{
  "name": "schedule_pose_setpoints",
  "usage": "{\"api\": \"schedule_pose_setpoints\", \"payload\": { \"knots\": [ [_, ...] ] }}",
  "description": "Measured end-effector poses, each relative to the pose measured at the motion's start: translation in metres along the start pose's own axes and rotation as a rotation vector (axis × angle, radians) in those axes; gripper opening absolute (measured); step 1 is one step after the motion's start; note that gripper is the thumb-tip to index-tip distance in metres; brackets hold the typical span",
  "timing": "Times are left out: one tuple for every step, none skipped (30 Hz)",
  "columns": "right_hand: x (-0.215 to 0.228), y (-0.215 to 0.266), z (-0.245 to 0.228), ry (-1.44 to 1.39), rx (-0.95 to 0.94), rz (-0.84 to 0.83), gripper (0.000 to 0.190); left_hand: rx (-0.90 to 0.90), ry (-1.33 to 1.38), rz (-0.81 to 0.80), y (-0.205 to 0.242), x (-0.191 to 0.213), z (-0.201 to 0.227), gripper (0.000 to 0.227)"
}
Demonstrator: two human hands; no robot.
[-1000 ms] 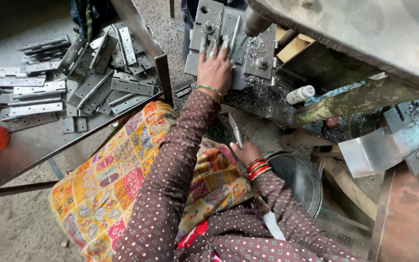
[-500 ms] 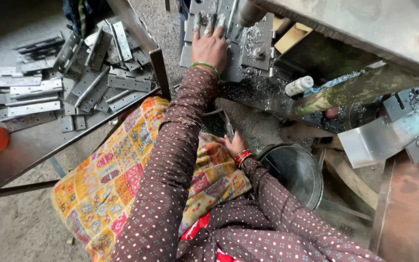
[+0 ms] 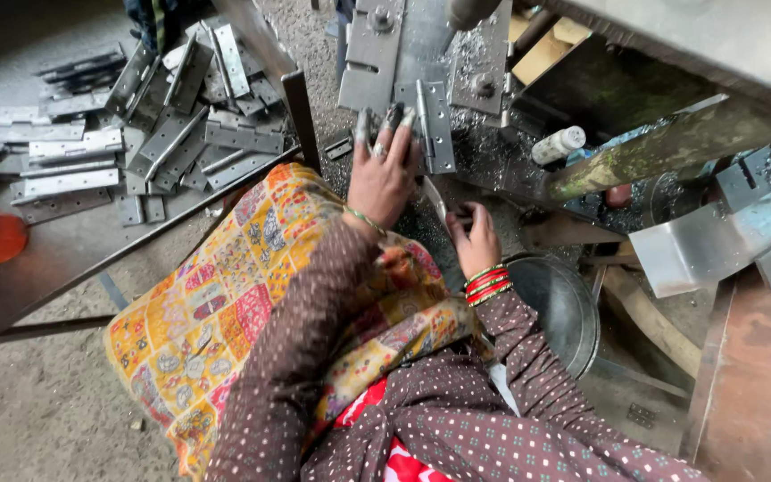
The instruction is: The person operates a manual metal press to process small metal pieces. They pick up a piece from a pile, place it into the press, activate the machine, and then remove the processed piece, repeating this cycle continuously.
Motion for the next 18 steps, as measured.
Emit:
{"api": "schedule_pose_setpoints", "payload": {
  "knots": [
    [-0.001, 0.007, 0.001, -0.039, -0.020, -0.002, 0.045, -0.041, 0.025, 0.022, 0.006, 0.004, 0.001, 0.026],
    [0.000, 0.004, 0.002, -0.075, -0.026, 0.005, 0.043, -0.083, 0.047, 0.061, 0.003, 0.006, 0.000, 0.024],
    [0.001, 0.001, 0.003, -0.112, -0.032, 0.013, 0.042, -0.092, 0.092, 0.059, -0.001, 0.006, -0.003, 0.021],
    [0.001, -0.001, 0.009, -0.163, -0.089, 0.002, 0.042, -0.100, 0.140, 0.057, -0.005, 0.006, -0.005, 0.018],
    [0.001, -0.002, 0.014, -0.213, -0.146, -0.009, 0.042, -0.108, 0.188, 0.055, -0.009, 0.007, -0.005, 0.016],
    [-0.002, -0.002, 0.019, -0.268, -0.205, -0.022, 0.042, -0.054, 0.265, 0.061, -0.013, 0.008, -0.012, 0.013],
    [-0.003, -0.003, 0.018, -0.240, -0.200, -0.035, 0.041, 0.000, 0.342, 0.066, -0.018, 0.009, -0.018, 0.010],
    [-0.004, -0.003, 0.016, -0.213, -0.197, -0.046, 0.040, 0.051, 0.420, 0.071, -0.023, 0.009, -0.021, 0.008],
    [-0.006, -0.004, 0.015, -0.185, -0.195, -0.057, 0.040, 0.003, 0.333, 0.166, -0.028, 0.018, -0.016, 0.008],
    [-0.005, -0.004, 0.013, -0.186, -0.179, -0.055, 0.040, -0.044, 0.247, 0.260, -0.033, 0.024, -0.010, 0.009],
    [-0.004, -0.004, 0.011, -0.187, -0.164, -0.053, 0.039, -0.090, 0.161, 0.354, -0.037, 0.028, -0.003, 0.010],
    [-0.003, -0.002, 0.010, -0.187, -0.150, -0.055, 0.039, -0.043, 0.118, 0.283, -0.047, 0.013, -0.003, 0.010],
    [-0.002, 0.001, 0.010, -0.152, -0.154, -0.053, 0.039, 0.003, 0.076, 0.213, -0.056, -0.004, -0.004, 0.011],
    [-0.002, 0.000, 0.010, -0.118, -0.150, -0.048, 0.039, 0.048, 0.030, 0.147, -0.063, -0.019, -0.007, 0.012],
    [-0.001, -0.001, 0.010, -0.084, -0.147, -0.043, 0.039, 0.030, -0.011, 0.079, -0.064, -0.033, -0.006, 0.016],
    [-0.001, -0.003, 0.007, -0.100, -0.104, -0.036, 0.039, 0.013, -0.051, 0.012, -0.063, -0.046, -0.007, 0.022],
    [0.000, -0.006, 0.005, -0.115, -0.062, -0.030, 0.038, -0.005, -0.092, -0.056, -0.064, -0.059, -0.009, 0.028],
    [0.000, -0.006, 0.002, -0.133, -0.026, -0.024, 0.037, 0.062, -0.026, -0.127, -0.059, -0.069, -0.020, 0.031]
  ]
}}
Point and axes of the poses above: each hand's wrist, its own y-axis away from the middle knuckle, its own x-axis out of the back of the hand, z = x × y, the point moved 10 cm from there along -y, towards the middle knuckle, and after that the axes turned 11 degrees about -y, right-handed, at the moved point
